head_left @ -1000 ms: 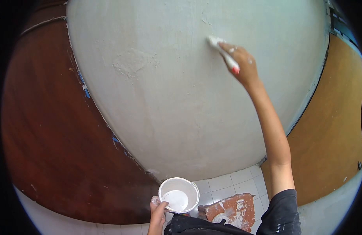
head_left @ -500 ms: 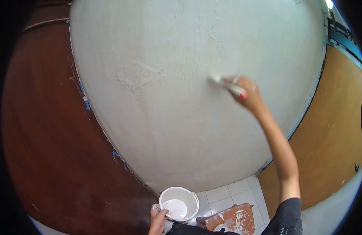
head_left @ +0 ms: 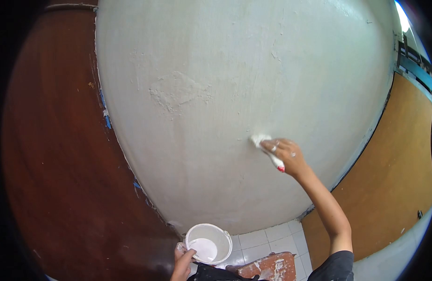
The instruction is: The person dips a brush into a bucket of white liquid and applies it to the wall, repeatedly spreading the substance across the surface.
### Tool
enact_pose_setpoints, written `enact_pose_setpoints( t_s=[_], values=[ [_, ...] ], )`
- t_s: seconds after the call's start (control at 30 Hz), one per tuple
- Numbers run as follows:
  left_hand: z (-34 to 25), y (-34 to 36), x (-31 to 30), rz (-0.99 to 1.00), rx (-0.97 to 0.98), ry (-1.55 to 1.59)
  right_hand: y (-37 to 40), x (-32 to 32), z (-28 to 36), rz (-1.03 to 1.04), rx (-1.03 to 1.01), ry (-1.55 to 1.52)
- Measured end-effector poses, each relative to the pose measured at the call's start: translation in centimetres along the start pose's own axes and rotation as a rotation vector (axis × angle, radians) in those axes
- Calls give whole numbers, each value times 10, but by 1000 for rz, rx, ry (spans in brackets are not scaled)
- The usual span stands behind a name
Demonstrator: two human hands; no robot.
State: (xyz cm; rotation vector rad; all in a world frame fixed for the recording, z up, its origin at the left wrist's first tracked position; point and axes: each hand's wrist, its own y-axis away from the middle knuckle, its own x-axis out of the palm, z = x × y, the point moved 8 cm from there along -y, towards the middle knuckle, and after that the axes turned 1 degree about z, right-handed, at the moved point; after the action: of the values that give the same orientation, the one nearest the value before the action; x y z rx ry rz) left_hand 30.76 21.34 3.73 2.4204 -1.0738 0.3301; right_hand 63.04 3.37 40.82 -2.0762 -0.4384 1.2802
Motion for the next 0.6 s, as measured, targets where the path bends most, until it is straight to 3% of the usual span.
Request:
enact_pose_setpoints(
  t_s=[0.07, 0.17, 0.37, 0.5, 0.6],
  values=[
    [-6, -3, 4, 11, -2, -8, -7, -2, 8, 100, 14, -55],
    [-16, -4, 8, 2, -8, -16, -59, -53, 4, -39, 40, -71],
    [-25, -7, 10, -10, -19, -37, -176, -143, -8, -558, -230, 190],
    [-21, -12, 0, -39, -41, -56, -197, -129, 0, -493, -143, 308],
    [-17, -15, -5, -26, -9, 6, -149, -73, 41, -357, -196, 288]
  ],
)
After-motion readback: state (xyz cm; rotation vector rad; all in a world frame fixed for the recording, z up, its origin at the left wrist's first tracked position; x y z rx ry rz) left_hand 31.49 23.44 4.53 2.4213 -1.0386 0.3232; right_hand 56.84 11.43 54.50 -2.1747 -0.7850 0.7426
